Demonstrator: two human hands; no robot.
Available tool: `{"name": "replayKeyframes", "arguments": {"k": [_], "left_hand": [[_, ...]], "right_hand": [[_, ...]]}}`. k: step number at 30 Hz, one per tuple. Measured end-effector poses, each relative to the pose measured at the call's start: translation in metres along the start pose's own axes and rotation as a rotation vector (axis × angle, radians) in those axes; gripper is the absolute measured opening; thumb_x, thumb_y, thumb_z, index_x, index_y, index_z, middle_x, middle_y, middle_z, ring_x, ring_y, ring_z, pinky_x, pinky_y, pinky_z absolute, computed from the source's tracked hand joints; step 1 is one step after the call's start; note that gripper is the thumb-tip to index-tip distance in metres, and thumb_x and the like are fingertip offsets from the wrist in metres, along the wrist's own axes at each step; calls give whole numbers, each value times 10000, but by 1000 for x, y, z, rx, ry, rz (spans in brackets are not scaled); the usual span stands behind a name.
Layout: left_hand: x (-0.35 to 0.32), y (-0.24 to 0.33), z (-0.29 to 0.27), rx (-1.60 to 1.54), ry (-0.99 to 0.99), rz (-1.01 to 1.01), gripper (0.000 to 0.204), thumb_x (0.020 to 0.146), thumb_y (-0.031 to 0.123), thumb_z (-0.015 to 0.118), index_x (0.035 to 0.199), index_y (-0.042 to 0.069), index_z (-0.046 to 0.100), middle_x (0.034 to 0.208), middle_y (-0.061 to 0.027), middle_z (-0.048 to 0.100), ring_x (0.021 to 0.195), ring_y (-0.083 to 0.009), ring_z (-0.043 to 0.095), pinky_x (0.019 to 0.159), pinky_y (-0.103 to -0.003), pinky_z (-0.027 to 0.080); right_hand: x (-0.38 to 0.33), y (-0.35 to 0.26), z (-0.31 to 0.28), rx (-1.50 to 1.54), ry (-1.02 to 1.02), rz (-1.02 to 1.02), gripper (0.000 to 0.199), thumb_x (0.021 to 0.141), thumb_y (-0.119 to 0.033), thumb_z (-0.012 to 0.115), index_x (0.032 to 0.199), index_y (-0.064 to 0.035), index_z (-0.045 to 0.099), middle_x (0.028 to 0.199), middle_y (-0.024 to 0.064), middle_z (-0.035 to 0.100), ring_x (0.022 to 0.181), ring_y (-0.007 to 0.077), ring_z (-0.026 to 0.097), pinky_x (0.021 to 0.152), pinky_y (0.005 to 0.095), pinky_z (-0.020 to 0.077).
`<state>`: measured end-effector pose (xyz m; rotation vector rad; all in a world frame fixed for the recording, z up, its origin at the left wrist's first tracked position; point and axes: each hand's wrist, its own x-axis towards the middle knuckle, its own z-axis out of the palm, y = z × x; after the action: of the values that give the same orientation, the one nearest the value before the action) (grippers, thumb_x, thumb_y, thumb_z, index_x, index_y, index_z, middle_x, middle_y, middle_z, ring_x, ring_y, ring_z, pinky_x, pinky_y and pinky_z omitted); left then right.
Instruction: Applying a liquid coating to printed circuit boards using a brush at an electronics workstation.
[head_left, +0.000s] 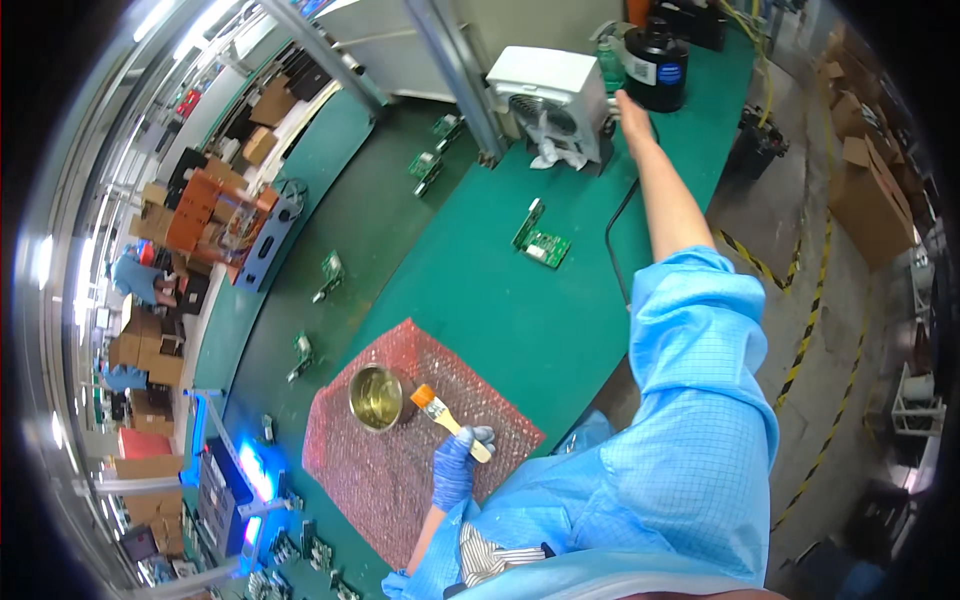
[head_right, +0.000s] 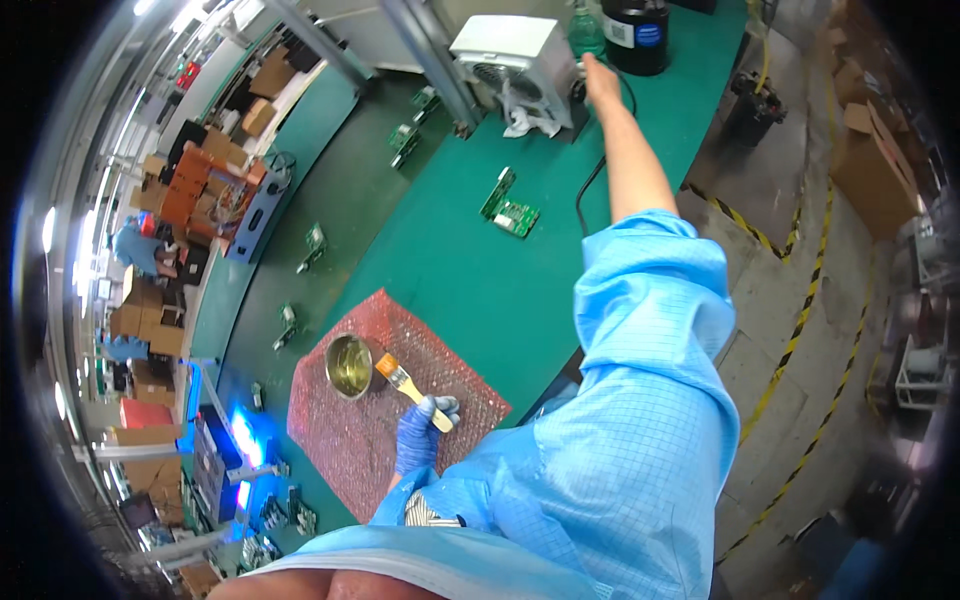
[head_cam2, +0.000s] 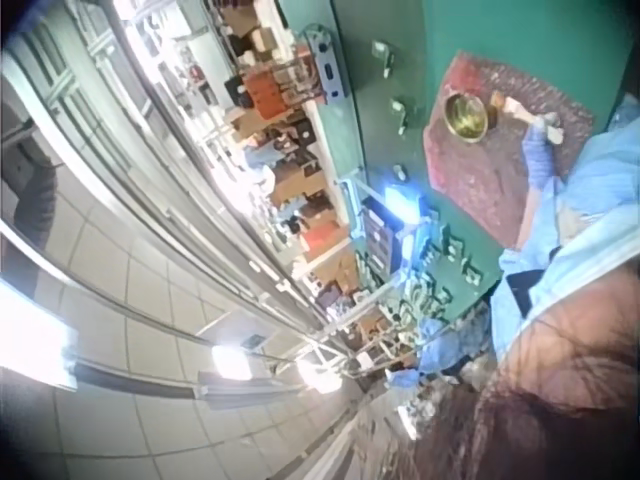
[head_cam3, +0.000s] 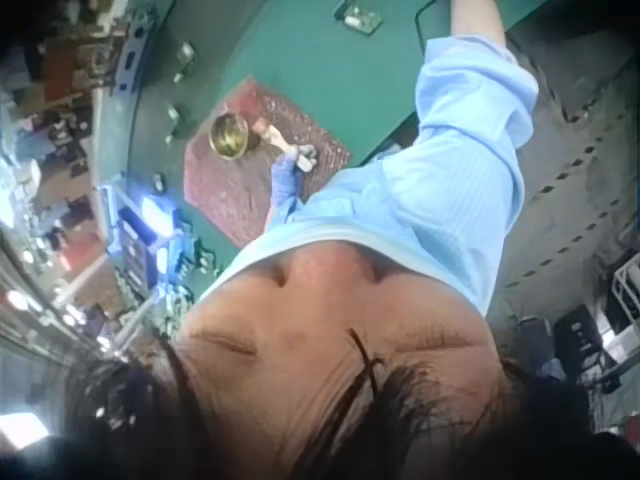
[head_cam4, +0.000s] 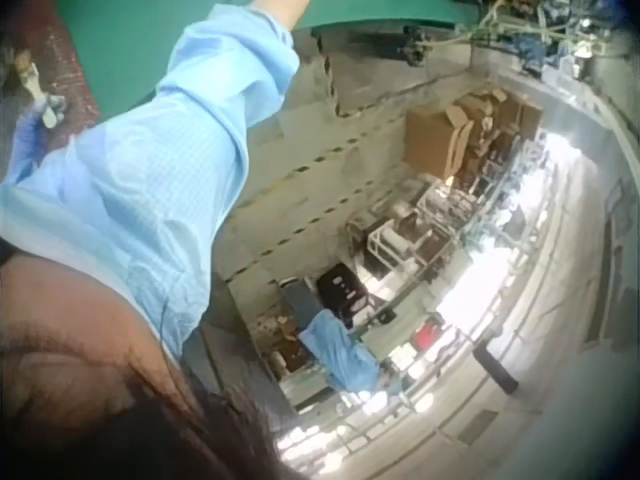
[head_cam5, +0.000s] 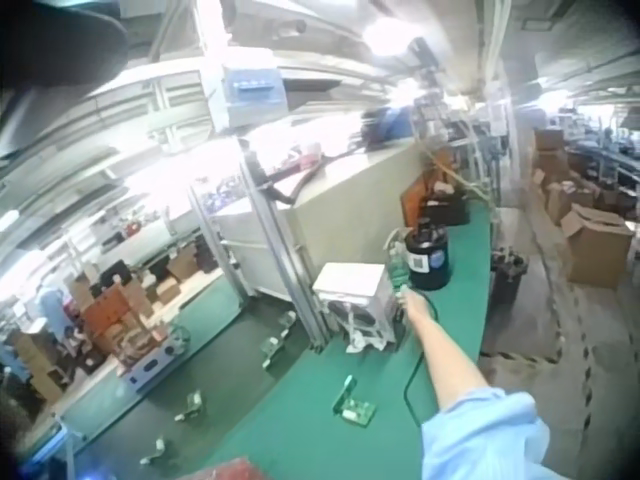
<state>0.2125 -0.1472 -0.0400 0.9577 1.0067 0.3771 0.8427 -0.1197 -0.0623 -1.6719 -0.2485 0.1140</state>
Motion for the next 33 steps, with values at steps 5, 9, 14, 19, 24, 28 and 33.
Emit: {"name": "replayKeyframes", "arguments": {"k": [5, 9, 14, 19, 24, 28, 33], "left_hand": [[47, -12, 30, 136, -84, 67, 350, 875, 324, 543, 911, -20, 593, 898, -129, 617, 745, -188, 596, 720, -313, 493], [79, -18, 49, 115, -7, 197, 345, 889, 320, 520, 916, -19, 584, 866, -113, 612, 704, -169, 588, 624, -298, 509], [91, -18, 55, 53, 34, 211, 407, 873, 382, 528, 905, -22, 573, 863, -124, 592, 669, -180, 577, 599, -301, 515], [94, -12, 50, 4, 20, 171, 455, 831, 434, 568, 890, -17, 568, 882, -147, 590, 649, -223, 605, 599, -324, 518], [101, -12, 48, -52, 33, 128, 449, 814, 427, 594, 880, -17, 568, 883, -158, 592, 641, -228, 605, 583, -336, 531], [102, -11, 49, -62, 28, 128, 451, 806, 430, 603, 869, -16, 573, 892, -167, 594, 643, -234, 608, 577, -341, 539], [100, -10, 49, -33, 47, 122, 460, 809, 441, 595, 863, -15, 577, 891, -163, 599, 627, -235, 611, 585, -335, 525]], "right_hand": [[18, 2, 10, -32, -59, 83, 731, 772, -618, 454, 1086, 30, 585, 1152, 244, 544, 1112, 313, 504, 928, 374, 358], [28, -7, 3, -121, -138, 27, 502, 776, -441, 524, 976, 7, 629, 990, 177, 622, 936, 254, 578, 766, 352, 429], [53, -20, 25, 227, -286, 225, 272, 773, -261, 541, 894, -41, 647, 856, 77, 626, 748, 190, 589, 648, 332, 445], [75, -42, 27, -25, -630, 413, 306, 846, -305, 501, 969, -48, 612, 976, 79, 643, 924, 196, 605, 780, 338, 480], [81, -59, 37, -284, -680, 423, 308, 848, -306, 500, 973, -48, 610, 980, 79, 642, 927, 196, 603, 784, 337, 478], [84, -61, 42, -305, -671, 408, 309, 849, -307, 500, 977, -48, 609, 983, 79, 641, 929, 196, 602, 786, 335, 476], [86, -58, 43, -309, -657, 390, 311, 850, -308, 499, 982, -48, 607, 986, 79, 640, 932, 195, 601, 790, 334, 474]]}}
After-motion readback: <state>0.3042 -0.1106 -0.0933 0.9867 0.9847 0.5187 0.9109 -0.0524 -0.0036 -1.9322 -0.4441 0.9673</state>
